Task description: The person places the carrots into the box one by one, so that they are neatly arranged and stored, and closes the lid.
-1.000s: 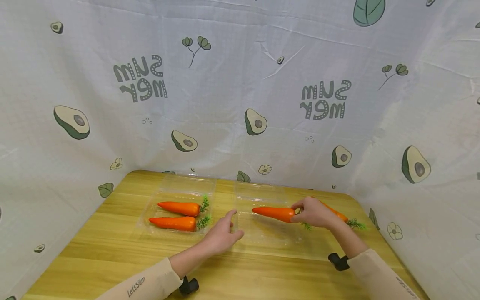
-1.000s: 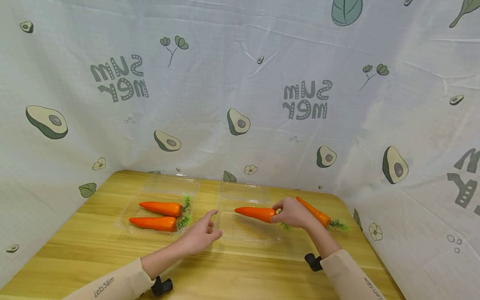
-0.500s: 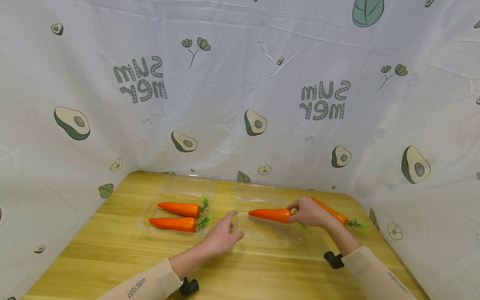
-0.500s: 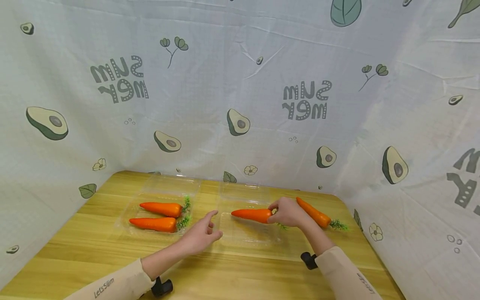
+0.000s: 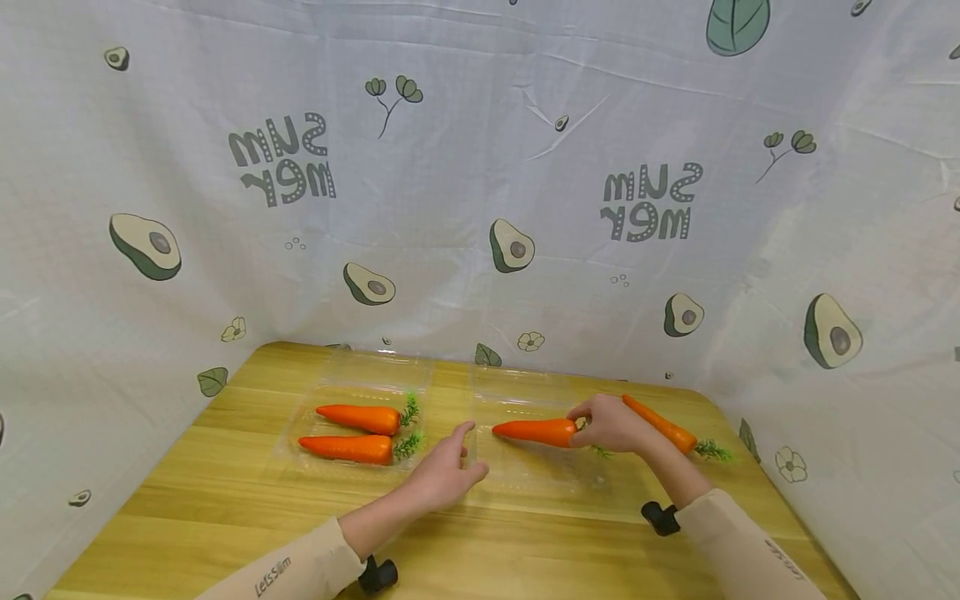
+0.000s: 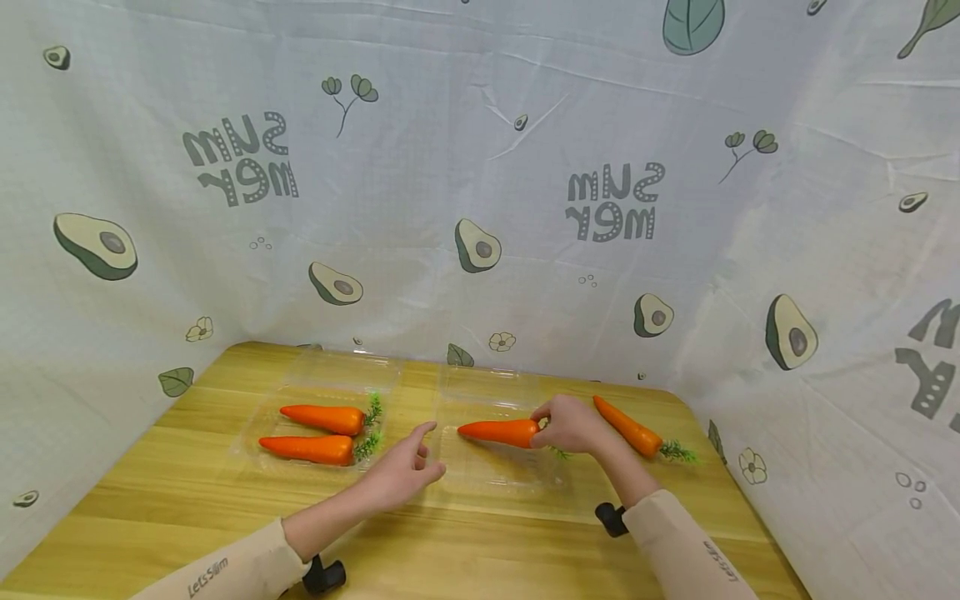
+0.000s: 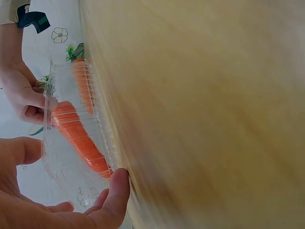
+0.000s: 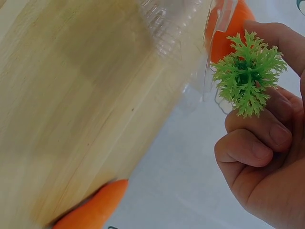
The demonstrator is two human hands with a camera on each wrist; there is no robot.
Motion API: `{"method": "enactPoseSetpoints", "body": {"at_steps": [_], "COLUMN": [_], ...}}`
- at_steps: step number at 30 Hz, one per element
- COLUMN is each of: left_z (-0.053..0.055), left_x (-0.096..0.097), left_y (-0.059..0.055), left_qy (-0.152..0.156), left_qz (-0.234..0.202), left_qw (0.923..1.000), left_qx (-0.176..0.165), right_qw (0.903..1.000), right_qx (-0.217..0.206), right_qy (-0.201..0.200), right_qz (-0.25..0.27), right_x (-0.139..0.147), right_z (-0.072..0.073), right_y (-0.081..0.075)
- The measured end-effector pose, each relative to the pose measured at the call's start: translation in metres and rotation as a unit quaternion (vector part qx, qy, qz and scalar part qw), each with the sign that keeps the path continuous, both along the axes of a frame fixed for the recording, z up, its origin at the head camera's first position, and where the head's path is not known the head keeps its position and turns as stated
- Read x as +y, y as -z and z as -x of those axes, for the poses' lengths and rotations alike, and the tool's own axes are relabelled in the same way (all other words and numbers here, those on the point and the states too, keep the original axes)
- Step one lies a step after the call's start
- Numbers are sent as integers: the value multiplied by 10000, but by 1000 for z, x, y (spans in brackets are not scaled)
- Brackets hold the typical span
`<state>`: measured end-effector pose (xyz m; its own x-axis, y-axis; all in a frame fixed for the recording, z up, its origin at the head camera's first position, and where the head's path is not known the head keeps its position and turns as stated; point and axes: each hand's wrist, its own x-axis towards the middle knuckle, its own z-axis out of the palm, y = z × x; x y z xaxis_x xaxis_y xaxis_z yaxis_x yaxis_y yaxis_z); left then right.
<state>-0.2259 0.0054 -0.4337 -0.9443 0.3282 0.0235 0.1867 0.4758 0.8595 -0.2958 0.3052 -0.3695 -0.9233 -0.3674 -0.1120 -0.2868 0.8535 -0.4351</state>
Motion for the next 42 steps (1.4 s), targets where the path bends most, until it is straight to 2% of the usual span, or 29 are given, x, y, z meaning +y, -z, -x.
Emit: {"method": "enactPoseSetpoints", "body": {"at_steps": [7, 14, 19, 35, 42], "left_z": [1, 0, -1, -2, -3], "left_x": [-1, -1, 0, 0, 0], "left_y": [1, 0, 0, -1, -2], "left_qy": [20, 9, -12, -11, -24], "left_qz": [-65, -47, -11, -23, 12], "left_qw": [10000, 10000, 10000, 10000, 10000], "left_qx": [-38, -56, -32, -26, -39], "right_qw": [9999, 9988, 9980, 9957, 9953], "right_qx": [-14, 174, 145, 137, 175], "right_qy": [67, -38, 69, 214, 160], "right_qz": [-116, -454, -609, -885, -936], "right_x": [-6, -12, -15, -19, -20], "right_z": [3, 4, 6, 11, 12], "right_y": [2, 1, 3, 8, 9]}}
